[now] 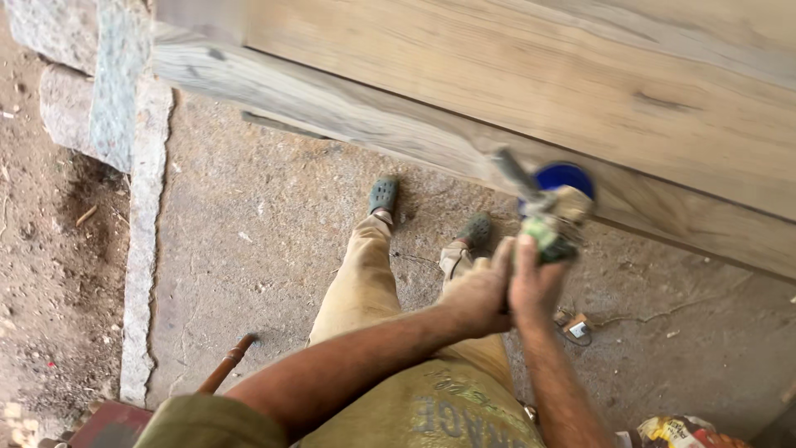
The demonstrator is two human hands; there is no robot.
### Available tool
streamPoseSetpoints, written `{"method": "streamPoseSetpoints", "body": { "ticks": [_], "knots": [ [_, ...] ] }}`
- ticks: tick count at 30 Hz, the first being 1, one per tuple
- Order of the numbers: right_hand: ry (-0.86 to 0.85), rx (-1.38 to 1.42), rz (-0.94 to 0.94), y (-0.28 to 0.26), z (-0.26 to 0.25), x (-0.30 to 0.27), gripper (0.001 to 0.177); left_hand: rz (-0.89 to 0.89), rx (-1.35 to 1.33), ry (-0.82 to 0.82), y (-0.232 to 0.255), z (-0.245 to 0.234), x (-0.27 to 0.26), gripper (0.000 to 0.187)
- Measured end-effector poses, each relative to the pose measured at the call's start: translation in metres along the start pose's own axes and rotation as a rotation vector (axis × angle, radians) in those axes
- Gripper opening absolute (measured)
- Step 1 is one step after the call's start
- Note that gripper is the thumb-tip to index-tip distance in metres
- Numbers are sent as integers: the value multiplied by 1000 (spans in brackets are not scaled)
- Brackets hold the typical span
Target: The person uses an angle grinder with a sanding disc to smooth the surface of a wooden door. They move the tool across the wood in steady strokes, focusing on the edges and flat panels.
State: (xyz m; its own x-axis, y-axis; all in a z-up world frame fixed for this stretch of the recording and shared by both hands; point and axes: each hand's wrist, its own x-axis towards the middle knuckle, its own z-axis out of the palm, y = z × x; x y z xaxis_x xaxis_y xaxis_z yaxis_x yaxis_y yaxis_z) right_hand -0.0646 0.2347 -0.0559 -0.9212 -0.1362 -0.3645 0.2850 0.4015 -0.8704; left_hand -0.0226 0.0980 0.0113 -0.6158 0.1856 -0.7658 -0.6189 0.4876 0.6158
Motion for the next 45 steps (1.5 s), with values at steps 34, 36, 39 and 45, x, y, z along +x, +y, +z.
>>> {"method": "streamPoseSetpoints", "body": {
  "ticks": [34, 36, 39, 45],
  "knots": [
    [-77, 19, 146, -14, -17, 1, 75, 82, -13, 118, 13, 42, 20, 132],
    [-14, 35, 160, -2, -51, 0, 78, 97, 21, 69, 36, 60, 28, 131],
    [28, -6, 139, 12, -97, 2, 78, 94, 79, -3, 68, 83, 42, 134],
    [193, 88, 298, 42, -170, 12, 88, 94, 127, -92, 127, 125, 75, 134]
  ]
}}
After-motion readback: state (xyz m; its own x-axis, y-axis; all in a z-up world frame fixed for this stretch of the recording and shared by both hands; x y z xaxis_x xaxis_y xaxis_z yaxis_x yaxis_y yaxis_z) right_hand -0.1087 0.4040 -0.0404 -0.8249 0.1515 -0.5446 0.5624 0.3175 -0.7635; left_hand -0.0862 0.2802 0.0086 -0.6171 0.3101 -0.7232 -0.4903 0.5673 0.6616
